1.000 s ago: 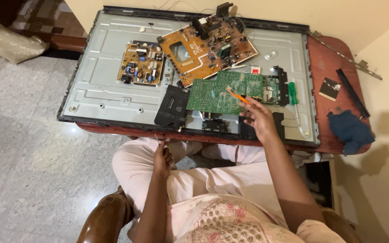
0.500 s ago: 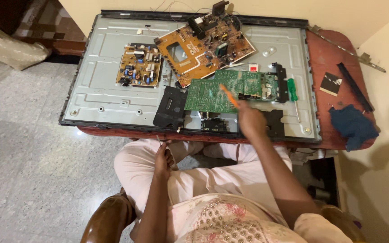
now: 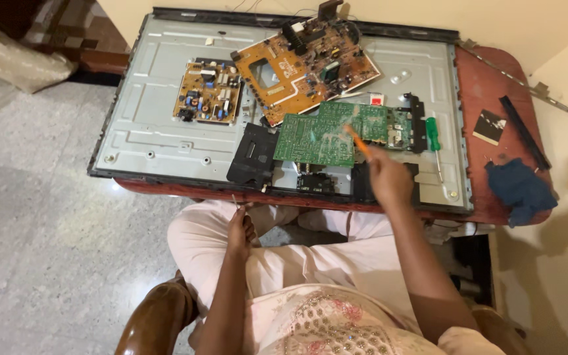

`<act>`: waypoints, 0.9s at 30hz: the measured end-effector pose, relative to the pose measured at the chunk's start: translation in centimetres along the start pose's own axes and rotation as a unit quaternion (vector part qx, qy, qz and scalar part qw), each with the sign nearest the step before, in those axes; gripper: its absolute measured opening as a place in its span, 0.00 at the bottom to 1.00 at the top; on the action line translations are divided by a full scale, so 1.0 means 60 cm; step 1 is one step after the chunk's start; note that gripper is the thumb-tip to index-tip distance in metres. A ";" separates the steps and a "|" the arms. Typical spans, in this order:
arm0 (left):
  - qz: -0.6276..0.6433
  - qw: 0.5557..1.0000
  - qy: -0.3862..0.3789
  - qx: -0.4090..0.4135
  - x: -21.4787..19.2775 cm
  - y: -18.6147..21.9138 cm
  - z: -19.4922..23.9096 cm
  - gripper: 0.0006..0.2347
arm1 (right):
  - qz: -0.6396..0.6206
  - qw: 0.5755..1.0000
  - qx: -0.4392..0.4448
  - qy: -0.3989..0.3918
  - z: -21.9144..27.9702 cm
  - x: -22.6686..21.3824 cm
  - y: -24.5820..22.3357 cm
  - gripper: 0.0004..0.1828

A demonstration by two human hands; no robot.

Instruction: The person sits cross-legged and repeatedly rubs a green circuit board with a cloth, then uses an orange plastic tool to scrape or clean the board surface. The person handles the board and tool repeatedly without visible assembly or final placement.

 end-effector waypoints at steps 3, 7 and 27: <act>0.003 1.000 -0.008 0.005 -0.002 -0.002 -0.001 0.12 | 0.050 0.995 -0.007 -0.087 0.048 0.089 -0.045 0.12; -0.009 1.000 0.011 0.003 0.002 0.004 0.005 0.12 | -0.079 0.960 -0.268 0.003 0.100 0.140 -0.141 0.15; 0.006 1.000 0.007 0.012 0.020 0.024 0.024 0.12 | 0.033 0.979 -0.139 -0.148 0.054 0.116 -0.166 0.24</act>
Point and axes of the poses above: each hand's wrist, its own z-axis away from the middle knuckle, its own x-axis out of the palm, y = z × x, the point moved 3 cm from there along -z, towards the middle knuckle, and after that the axes turned 1 degree about -x, right-handed, at the moved point
